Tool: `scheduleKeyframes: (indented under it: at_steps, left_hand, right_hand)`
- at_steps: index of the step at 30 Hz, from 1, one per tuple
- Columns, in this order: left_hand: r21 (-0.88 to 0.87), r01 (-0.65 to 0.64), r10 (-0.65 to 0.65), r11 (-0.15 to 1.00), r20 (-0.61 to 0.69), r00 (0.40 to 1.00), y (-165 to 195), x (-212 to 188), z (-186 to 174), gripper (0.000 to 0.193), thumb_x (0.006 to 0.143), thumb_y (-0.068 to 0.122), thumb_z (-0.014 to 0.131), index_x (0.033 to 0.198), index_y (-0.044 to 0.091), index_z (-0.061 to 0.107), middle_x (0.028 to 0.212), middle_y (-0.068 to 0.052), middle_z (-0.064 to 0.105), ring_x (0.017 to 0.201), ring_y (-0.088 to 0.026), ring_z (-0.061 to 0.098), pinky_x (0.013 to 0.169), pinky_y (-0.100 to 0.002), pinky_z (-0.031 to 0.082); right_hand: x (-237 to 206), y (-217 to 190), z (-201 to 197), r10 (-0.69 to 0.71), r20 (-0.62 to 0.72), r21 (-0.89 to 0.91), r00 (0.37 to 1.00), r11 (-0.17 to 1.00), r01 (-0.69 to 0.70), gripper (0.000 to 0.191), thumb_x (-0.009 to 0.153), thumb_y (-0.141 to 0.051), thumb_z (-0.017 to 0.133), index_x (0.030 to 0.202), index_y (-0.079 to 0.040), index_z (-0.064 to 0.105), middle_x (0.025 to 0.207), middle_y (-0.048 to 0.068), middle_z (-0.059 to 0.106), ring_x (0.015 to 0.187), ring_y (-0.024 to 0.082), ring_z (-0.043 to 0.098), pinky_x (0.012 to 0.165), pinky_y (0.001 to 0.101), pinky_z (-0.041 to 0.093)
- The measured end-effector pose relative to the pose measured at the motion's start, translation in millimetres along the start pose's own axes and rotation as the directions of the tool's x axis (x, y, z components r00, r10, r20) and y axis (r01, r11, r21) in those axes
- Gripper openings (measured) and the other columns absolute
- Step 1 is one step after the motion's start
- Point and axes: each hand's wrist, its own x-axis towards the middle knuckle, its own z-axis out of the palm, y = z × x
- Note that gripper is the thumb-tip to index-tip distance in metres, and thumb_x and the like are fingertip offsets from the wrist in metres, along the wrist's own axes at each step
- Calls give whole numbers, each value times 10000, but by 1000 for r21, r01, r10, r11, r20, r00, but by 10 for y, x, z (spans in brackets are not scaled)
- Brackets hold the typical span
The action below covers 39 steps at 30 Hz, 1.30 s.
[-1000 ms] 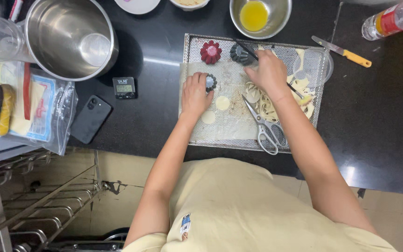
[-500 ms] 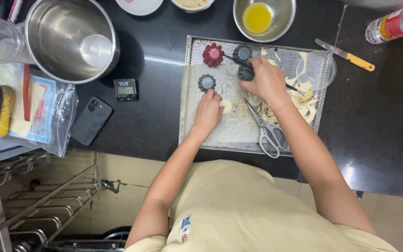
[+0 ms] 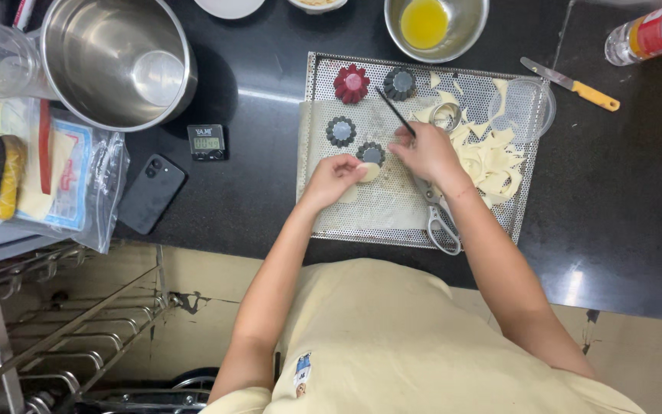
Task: The person brushes round dough pieces with a yellow egg wash using a long brush, presses the dough into fluted pastry molds, and carries a tray of shaped dough pieces to the oven, sliding the tray in with an oven mitt.
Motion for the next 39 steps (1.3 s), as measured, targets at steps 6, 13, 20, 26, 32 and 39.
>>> scheduleKeyframes:
  at_steps: [6, 13, 20, 26, 32, 39]
  left_hand:
    - [146, -32, 56, 989, -167, 984, 53, 257, 184, 203, 880, 154, 759, 1034, 22, 752, 797, -40, 737, 689, -114, 680, 639, -262, 543]
    - [348, 8, 115, 937, -332, 936, 94, 211, 233, 257, 792, 160, 812, 1001, 35, 727, 716, -49, 707, 638, -149, 686, 623, -298, 539]
    - [567, -120, 380, 815, -367, 849, 65, 177, 297, 185, 811, 175, 849, 913, 70, 736, 854, -83, 711, 740, -235, 690, 662, -352, 531]
    - [420, 9, 177, 907, -401, 899, 113, 131, 363, 363, 708, 99, 859, 997, 1, 662, 977, -105, 684, 732, -205, 665, 683, -327, 532]
    - [-49, 123, -127, 991, -91, 988, 29, 239, 323, 298, 866, 114, 825, 1079, -68, 722, 931, -81, 734, 790, -126, 649, 691, -266, 517]
    - [-520, 114, -60, 847, 119, 991, 150, 171, 247, 321, 951, 92, 688, 1240, -29, 619, 1060, -67, 733, 917, -119, 680, 733, -248, 531]
  right_hand:
    - [3, -30, 99, 175, 180, 228, 968, 950, -214, 322, 801, -261, 796, 1012, -22, 749, 772, 95, 733, 699, 188, 698, 664, 318, 541]
    - [-6, -131, 136, 221, 125, 193, 967, 951, -242, 340, 783, -300, 836, 958, -29, 728, 734, 50, 729, 647, 153, 699, 635, 300, 538]
    - [4, -150, 160, 155, 87, 213, 984, 962, -171, 316, 788, -289, 843, 900, -27, 705, 742, 66, 718, 662, 158, 685, 653, 305, 537]
    - [-16, -101, 196, 140, 95, 259, 986, 952, -160, 297, 826, -262, 824, 912, -17, 679, 776, 64, 700, 697, 154, 656, 680, 306, 533]
    - [-40, 11, 183, 10, 118, 402, 993, 914, -57, 251, 856, -229, 787, 923, -13, 679, 854, 50, 722, 807, 130, 666, 764, 290, 540]
    - [-231, 216, 69, -103, -29, 582, 994, 807, 100, 347, 901, -149, 777, 1177, 27, 660, 1031, 48, 710, 949, 108, 651, 832, 266, 520]
